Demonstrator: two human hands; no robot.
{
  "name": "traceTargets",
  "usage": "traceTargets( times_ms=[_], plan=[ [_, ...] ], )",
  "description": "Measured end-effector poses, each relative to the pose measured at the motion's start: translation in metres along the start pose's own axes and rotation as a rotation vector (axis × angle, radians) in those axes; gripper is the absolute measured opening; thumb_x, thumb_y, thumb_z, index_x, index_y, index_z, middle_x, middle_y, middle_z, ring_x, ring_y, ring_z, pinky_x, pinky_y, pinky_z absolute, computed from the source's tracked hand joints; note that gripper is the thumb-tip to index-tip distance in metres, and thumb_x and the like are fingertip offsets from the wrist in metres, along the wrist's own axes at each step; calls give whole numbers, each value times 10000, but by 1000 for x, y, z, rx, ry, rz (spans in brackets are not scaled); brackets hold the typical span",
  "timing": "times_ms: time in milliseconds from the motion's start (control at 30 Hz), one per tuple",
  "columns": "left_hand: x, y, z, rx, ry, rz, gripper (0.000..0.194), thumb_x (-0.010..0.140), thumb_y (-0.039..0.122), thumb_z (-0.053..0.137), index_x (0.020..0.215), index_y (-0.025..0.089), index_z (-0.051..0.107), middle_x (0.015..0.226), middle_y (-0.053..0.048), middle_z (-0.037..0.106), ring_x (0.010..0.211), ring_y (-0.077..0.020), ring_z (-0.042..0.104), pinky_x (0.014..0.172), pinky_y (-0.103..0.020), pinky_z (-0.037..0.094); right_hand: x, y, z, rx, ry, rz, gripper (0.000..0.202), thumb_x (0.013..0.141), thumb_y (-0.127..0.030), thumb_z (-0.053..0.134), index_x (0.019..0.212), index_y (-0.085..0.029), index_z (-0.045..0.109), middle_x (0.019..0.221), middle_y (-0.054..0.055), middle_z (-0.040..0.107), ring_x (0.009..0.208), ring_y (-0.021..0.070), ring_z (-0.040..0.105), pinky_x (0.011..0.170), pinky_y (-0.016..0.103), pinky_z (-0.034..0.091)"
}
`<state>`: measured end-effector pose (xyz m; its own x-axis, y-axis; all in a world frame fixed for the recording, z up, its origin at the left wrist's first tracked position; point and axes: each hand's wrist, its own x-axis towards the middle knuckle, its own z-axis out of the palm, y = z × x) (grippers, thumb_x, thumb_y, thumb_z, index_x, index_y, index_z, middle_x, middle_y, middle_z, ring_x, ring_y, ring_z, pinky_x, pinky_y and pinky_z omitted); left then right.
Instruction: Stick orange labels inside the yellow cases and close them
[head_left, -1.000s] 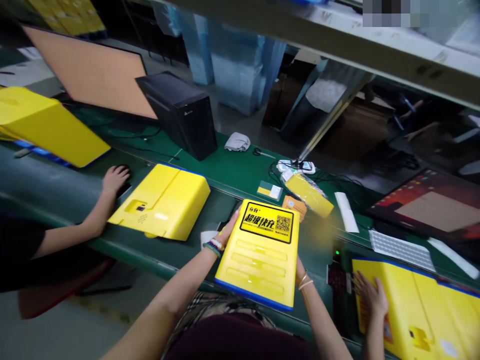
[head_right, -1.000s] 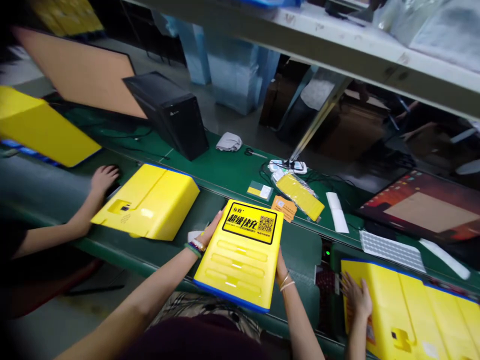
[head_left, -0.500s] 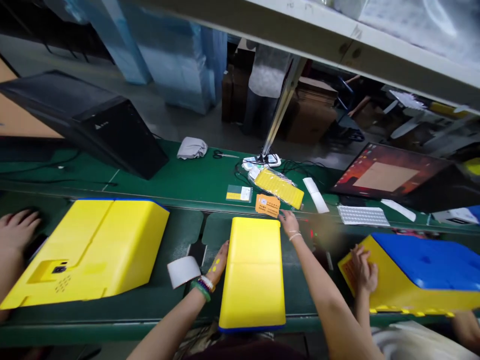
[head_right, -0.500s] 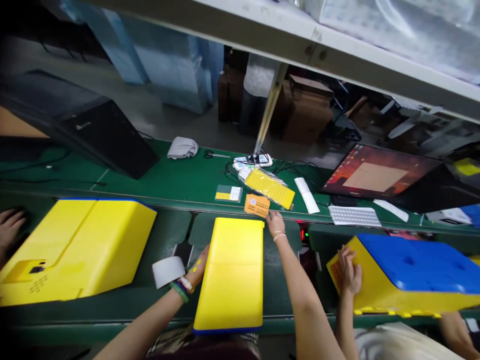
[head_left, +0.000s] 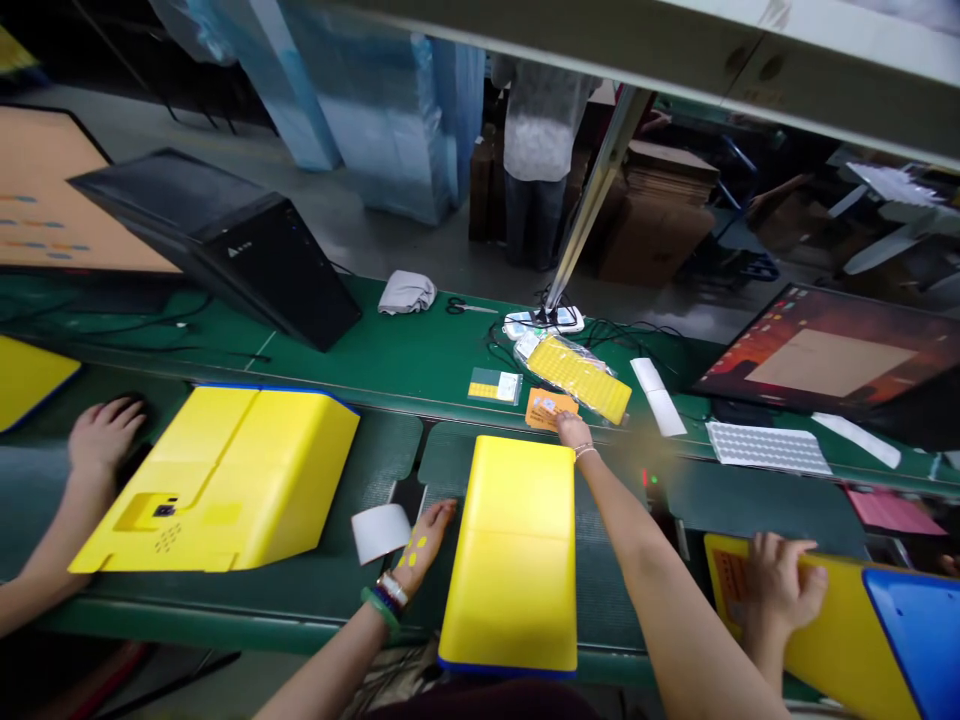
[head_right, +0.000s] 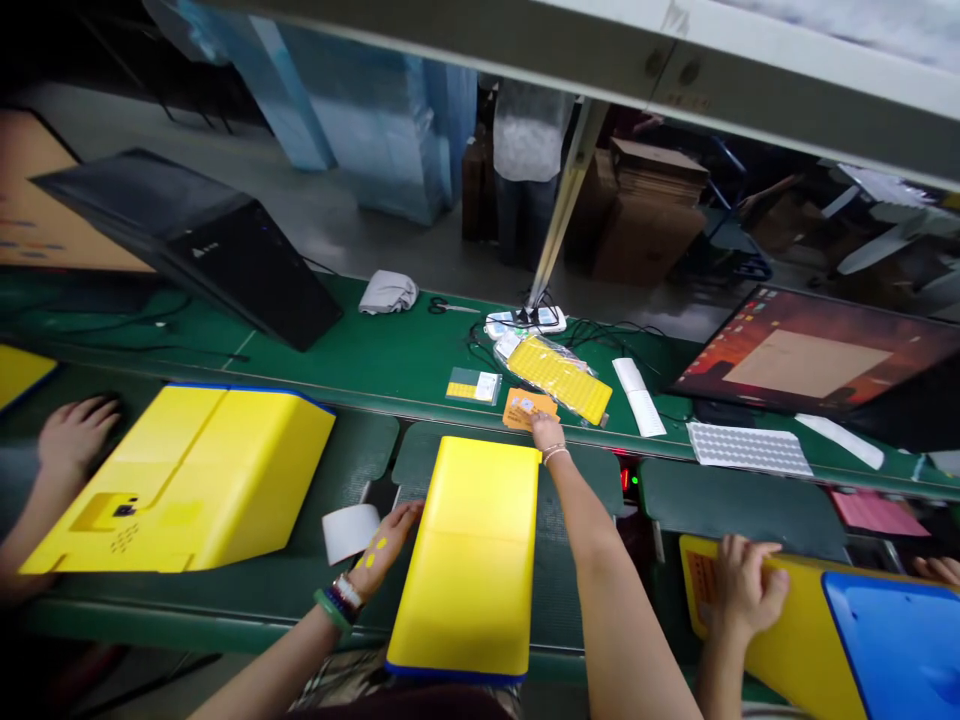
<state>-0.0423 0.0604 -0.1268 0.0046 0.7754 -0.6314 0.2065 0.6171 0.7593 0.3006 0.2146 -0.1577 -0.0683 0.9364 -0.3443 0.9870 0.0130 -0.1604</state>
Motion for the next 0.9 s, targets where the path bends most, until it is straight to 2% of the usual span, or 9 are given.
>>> traceTargets(
  times_ms=[200, 333, 433, 500, 567, 633, 700, 800, 900],
  plan=[
    [8, 54, -2, 1, 112, 333, 448, 806, 546, 539, 1034, 182, 668, 1130, -105, 698, 1091, -265, 635, 981, -405, 478, -9, -7, -21, -25, 129, -51, 221, 937, -110, 443, 1029, -89, 643, 997, 156, 677, 881, 178, 626, 765, 245, 458],
    [-16, 86, -1, 60, 198, 515, 349, 881, 450, 499, 1062, 209, 676, 1121, -73, 689, 1070, -220, 627, 971, -359, 466, -16, -16, -37, 2, 229, -61, 240, 960, -180, 464, 841, -100, 657, 770, 95, 690, 670, 133, 623, 631, 215, 438],
    [-47, 111, 5, 28, 158, 565, 311, 897, 442, 511, 1019, 214, 683, 1051, -64, 686, 989, -206, 621, 869, -318, 478, -32, -21, -68, 24, 359, -55, 292, 985, -226, 414, 906, -94, 662, 876, 124, 711, 790, 168, 658, 700, 249, 475],
    [-70, 131, 12, -41, 60, 543, 311, 890, 463, 534, 962, 197, 678, 966, -59, 677, 909, -193, 606, 793, -294, 472, -58, -32, -95, 64, 500, -127, 283, 990, -255, 416, 965, -113, 660, 986, 127, 714, 922, 196, 664, 792, 293, 501],
    [-91, 150, 20, -144, -64, 510, 314, 882, 474, 556, 933, 183, 662, 898, -47, 654, 863, -177, 584, 742, -272, 456, -96, -50, -119, 147, 705, -336, 224, 976, -256, 470, 934, -158, 666, 980, 94, 727, 942, 192, 672, 843, 316, 519],
    [-109, 165, 27, -279, -167, 477, 308, 883, 469, 562, 913, 173, 644, 856, -37, 627, 835, -160, 568, 703, -253, 438, -140, -74, -137, 177, 819, -591, 149, 945, -179, 521, 946, -195, 669, 981, 71, 735, 961, 173, 678, 881, 309, 530],
    [-123, 172, 30, -414, -226, 436, 287, 882, 452, 577, 859, 168, 615, 818, -24, 604, 792, -140, 553, 681, -241, 423, -182, -94, -146, 160, 905, -745, 170, 893, -110, 587, 1002, -212, 668, 988, 62, 738, 977, 173, 681, 896, 309, 538],
    [-135, 169, 29, -522, -262, 368, 267, 849, 405, 642, 771, 164, 559, 729, 2, 571, 690, -107, 511, 658, -231, 396, -223, -113, -148, 156, 932, -803, 231, 855, -64, 623, 1025, -215, 664, 967, 55, 740, 950, 183, 690, 848, 312, 560],
    [-144, 158, 24, -548, -279, 335, 260, 822, 371, 682, 748, 158, 553, 678, 15, 561, 644, -95, 484, 655, -228, 380, -239, -121, -144, 215, 869, -737, 169, 875, -82, 604, 955, -216, 670, 901, 45, 735, 889, 178, 692, 810, 316, 564]
  ],
)
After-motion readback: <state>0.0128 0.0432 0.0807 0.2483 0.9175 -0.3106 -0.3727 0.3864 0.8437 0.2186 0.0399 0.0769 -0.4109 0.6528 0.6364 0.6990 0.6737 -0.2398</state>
